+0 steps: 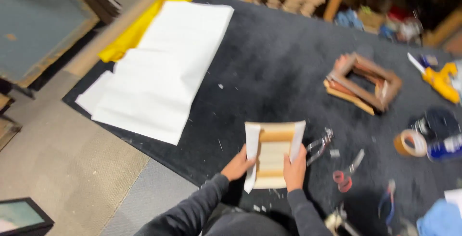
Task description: Stretching canvas over a wooden frame using canvas pliers and a pneumatic staple gun on a workshop table.
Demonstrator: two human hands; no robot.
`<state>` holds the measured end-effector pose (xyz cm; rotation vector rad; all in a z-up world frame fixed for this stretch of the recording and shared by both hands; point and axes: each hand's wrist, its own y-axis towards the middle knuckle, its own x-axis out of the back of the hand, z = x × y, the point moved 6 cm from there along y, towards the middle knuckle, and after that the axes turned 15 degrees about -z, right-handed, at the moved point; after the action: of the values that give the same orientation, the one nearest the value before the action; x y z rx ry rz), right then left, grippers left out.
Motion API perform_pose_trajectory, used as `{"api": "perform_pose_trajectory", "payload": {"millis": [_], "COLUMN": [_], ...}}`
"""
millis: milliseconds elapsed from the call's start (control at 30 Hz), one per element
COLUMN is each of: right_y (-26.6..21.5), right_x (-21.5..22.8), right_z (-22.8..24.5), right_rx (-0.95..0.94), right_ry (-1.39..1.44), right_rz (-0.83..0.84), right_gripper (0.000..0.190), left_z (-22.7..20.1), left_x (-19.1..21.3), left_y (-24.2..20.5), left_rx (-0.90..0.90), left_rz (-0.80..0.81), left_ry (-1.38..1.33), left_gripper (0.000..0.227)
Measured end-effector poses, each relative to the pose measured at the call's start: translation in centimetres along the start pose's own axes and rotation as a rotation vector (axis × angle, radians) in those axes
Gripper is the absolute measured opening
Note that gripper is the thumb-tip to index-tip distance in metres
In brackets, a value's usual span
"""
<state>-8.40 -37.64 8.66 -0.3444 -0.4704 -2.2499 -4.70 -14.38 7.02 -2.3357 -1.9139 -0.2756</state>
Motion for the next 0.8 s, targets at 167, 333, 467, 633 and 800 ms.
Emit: {"api": "perform_pose_trajectory", "payload": {"millis": [167,333,467,633,800], "right_y": [-0.9,-0.6,-0.2,-0.2,3.7], "right_x": [0.5,1.7,1.8,5.7,11.6], "right_z": [-1.3,-0.8,-3.8,-2.9,-14.5], "right_rx": [-0.113,-0.151,-0.025,-0.068,-0.035], "right_ry": [-0.096,-0.149,-0.045,-0.022,-0.257], "right_rz": [-0.039,0.029,0.04,0.186,-0.218], "right_gripper": [0.064,0.055,0.067,0.054,0.032], "left_z": [-5.0,-6.6,-3.9,-5.1,-1.3], "left_x": [1.1,2.1,1.4,1.8,0.9], "left_y": [-2.0,0.5,3.0,2.4,4.4], "left_rx": [-0.092,-0.206,-0.309,-0.225,-0.271], "left_rz": [0.03,-0.029,0.056,0.174,0.242], "left_ry": [0.132,0.221,0.304,0.385,0.562], "left_gripper": [0.061,0.037,0.032,0.025,0.025]}}
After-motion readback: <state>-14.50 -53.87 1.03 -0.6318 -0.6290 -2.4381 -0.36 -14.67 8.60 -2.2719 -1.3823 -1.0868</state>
